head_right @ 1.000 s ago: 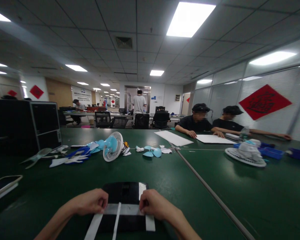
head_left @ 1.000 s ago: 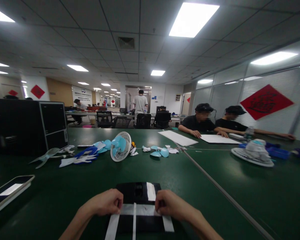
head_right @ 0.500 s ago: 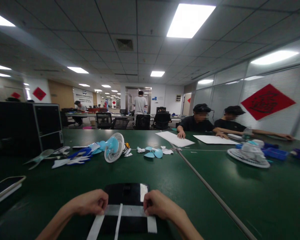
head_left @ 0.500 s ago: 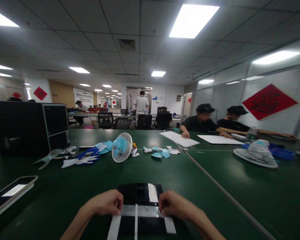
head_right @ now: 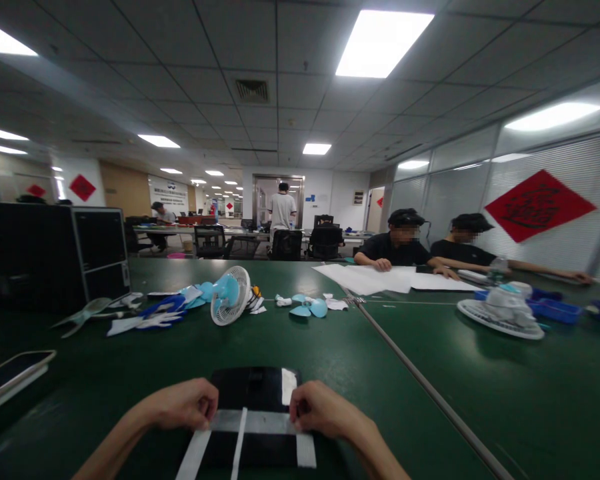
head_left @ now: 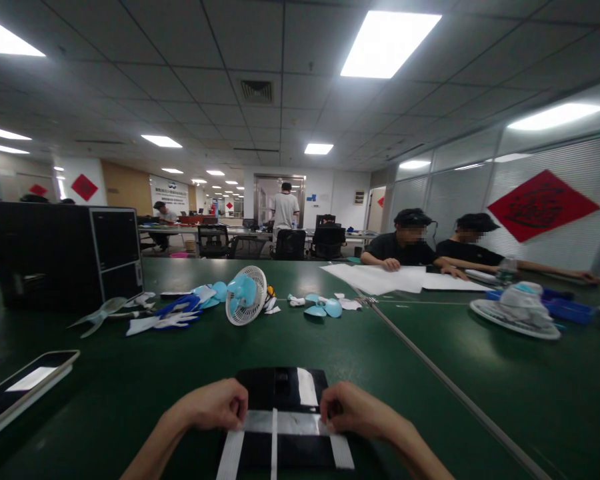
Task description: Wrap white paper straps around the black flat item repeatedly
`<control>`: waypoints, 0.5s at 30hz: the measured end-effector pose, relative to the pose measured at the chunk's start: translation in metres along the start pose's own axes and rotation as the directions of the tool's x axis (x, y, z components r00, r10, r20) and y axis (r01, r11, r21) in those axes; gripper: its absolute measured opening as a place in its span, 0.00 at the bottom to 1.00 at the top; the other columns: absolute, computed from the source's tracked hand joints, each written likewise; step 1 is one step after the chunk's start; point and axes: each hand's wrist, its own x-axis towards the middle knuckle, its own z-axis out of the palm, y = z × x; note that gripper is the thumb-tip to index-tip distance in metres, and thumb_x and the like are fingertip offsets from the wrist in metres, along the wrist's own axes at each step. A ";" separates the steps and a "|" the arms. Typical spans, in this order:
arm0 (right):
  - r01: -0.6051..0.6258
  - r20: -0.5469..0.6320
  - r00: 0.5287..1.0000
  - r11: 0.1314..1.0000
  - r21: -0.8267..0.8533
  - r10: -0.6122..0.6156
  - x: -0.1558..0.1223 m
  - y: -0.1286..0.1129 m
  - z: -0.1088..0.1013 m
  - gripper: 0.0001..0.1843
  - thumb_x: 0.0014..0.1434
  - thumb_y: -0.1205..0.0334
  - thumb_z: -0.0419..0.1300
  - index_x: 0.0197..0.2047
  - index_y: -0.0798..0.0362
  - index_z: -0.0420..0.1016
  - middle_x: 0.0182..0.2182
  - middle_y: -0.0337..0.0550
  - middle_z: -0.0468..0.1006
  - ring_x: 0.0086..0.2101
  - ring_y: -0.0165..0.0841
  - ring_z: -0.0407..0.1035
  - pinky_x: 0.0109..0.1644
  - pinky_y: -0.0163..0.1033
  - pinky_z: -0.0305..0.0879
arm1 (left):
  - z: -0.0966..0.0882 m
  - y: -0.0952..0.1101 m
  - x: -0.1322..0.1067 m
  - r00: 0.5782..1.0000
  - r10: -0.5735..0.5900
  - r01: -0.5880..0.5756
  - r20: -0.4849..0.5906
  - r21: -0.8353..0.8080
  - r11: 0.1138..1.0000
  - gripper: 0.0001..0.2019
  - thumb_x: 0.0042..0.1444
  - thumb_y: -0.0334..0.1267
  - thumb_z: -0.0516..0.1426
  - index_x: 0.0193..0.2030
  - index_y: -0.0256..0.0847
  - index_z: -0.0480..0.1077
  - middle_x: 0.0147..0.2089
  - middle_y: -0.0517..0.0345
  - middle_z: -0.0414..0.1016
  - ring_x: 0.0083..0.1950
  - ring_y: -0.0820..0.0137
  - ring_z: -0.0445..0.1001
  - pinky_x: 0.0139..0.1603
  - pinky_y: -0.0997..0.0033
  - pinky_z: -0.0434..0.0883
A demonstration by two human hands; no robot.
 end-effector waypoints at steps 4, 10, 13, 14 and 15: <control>0.017 -0.072 0.997 0.998 -0.055 -0.021 -0.005 -0.002 -0.006 0.08 0.49 0.67 0.60 0.34 0.53 0.79 0.30 0.37 0.78 0.31 0.30 0.70 0.32 0.31 0.59 | -0.005 0.000 -0.002 0.999 0.027 -0.026 0.023 -0.053 0.998 0.12 0.45 0.42 0.60 0.37 0.42 0.73 0.35 0.62 0.74 0.36 0.70 0.71 0.34 0.73 0.65; -0.056 -0.293 0.956 0.978 -0.203 -0.006 0.003 0.001 -0.003 0.09 0.57 0.61 0.56 0.37 0.53 0.77 0.35 0.42 0.77 0.34 0.32 0.69 0.36 0.34 0.61 | -0.017 -0.017 0.003 0.899 -0.095 0.118 -0.428 0.028 0.993 0.12 0.57 0.45 0.52 0.37 0.39 0.70 0.37 0.56 0.73 0.38 0.68 0.72 0.36 0.72 0.65; -0.066 -0.337 0.941 0.961 -0.270 -0.030 0.006 0.002 0.000 0.09 0.58 0.61 0.55 0.38 0.52 0.76 0.36 0.43 0.76 0.36 0.34 0.69 0.38 0.36 0.61 | -0.019 -0.036 0.008 0.786 -0.184 0.341 -0.591 0.165 0.925 0.09 0.58 0.39 0.51 0.41 0.40 0.69 0.43 0.53 0.73 0.44 0.66 0.72 0.41 0.69 0.66; -0.062 -0.342 0.939 0.957 -0.282 -0.040 0.007 0.002 0.001 0.09 0.58 0.61 0.55 0.38 0.52 0.76 0.36 0.43 0.76 0.36 0.34 0.69 0.38 0.36 0.61 | -0.020 -0.042 0.010 0.767 -0.183 0.376 -0.614 0.199 0.905 0.10 0.58 0.38 0.51 0.44 0.39 0.68 0.46 0.51 0.72 0.46 0.64 0.71 0.43 0.68 0.66; -0.059 -0.346 0.937 0.956 -0.288 -0.047 0.008 0.001 0.001 0.09 0.58 0.62 0.55 0.38 0.52 0.76 0.37 0.43 0.75 0.36 0.34 0.69 0.39 0.36 0.61 | -0.020 -0.048 0.011 0.756 -0.184 0.400 -0.629 0.219 0.890 0.12 0.58 0.38 0.51 0.47 0.39 0.68 0.49 0.49 0.71 0.49 0.63 0.70 0.45 0.68 0.66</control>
